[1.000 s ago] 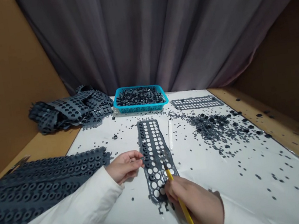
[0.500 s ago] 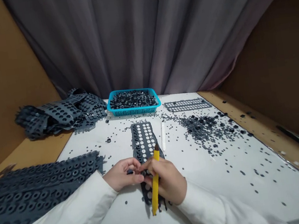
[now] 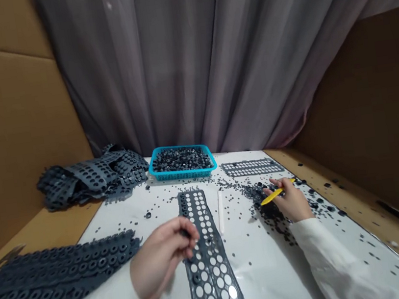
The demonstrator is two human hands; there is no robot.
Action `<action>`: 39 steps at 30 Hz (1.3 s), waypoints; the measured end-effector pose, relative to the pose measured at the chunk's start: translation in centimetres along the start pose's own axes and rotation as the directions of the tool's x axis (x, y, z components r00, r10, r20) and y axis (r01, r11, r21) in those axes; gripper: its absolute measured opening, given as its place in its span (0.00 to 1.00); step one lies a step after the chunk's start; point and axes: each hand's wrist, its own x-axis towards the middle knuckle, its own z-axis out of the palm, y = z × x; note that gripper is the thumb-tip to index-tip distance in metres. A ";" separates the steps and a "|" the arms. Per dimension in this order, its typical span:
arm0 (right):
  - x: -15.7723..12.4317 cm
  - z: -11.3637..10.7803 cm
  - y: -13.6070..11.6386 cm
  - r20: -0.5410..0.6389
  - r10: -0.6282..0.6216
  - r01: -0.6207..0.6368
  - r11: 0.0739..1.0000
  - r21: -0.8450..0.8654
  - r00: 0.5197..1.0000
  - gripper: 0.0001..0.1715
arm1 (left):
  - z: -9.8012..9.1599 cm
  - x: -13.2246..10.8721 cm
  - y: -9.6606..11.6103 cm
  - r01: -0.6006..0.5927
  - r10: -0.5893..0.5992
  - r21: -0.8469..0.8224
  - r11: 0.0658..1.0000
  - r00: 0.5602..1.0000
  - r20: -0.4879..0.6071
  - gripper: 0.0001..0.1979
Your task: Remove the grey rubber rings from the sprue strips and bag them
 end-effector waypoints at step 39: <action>-12.8 5.6 -8.7 0.693 -0.129 -0.415 0.719 0.558 0.709 0.23 | -17.7 12.5 11.5 -0.003 0.386 0.844 0.536 0.890 -0.242 0.19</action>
